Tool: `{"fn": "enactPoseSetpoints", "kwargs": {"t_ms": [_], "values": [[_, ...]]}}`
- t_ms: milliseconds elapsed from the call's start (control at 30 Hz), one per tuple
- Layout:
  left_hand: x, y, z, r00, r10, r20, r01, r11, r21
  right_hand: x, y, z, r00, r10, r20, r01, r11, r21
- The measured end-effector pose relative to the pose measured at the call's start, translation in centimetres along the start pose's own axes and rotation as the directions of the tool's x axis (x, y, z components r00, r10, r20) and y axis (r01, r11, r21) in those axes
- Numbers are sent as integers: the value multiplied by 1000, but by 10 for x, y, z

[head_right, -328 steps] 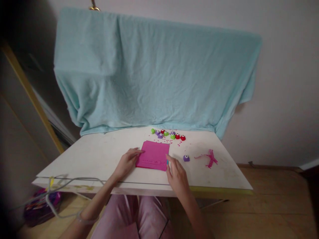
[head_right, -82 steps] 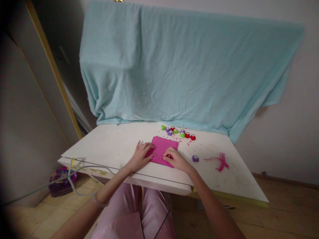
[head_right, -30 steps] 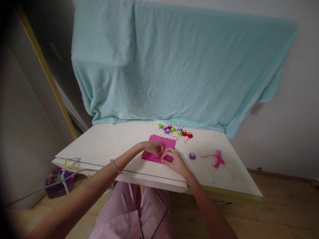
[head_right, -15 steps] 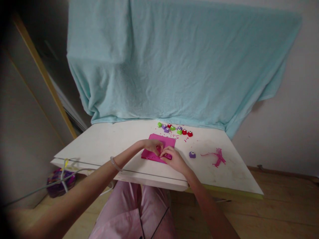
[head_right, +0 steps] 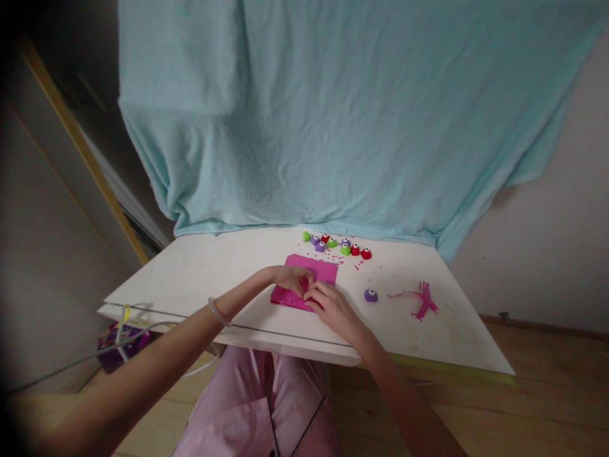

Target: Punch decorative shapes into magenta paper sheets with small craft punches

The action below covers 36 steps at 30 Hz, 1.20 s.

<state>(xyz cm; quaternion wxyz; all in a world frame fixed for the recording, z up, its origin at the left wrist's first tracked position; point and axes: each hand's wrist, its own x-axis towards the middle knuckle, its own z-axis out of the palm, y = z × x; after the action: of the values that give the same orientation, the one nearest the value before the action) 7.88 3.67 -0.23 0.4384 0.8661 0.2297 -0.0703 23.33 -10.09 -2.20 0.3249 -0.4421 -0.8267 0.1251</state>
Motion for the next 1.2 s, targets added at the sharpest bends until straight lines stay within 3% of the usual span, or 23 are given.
{"fn": "enactPoseSetpoints", "kwargs": {"t_ms": [267,667,1200], "values": [[3,-6,0,1000,2,29,-1,1000,-11,-4,-3,6,997,-54,52,65,969,-237],[4,-8,2,1000,3,16,-3,999,52,1,7,1,998,-23,51,22,1000,17],[-2,-8,1,998,56,18,-58,994,92,1,11,1,997,-48,65,44,998,49]]}}
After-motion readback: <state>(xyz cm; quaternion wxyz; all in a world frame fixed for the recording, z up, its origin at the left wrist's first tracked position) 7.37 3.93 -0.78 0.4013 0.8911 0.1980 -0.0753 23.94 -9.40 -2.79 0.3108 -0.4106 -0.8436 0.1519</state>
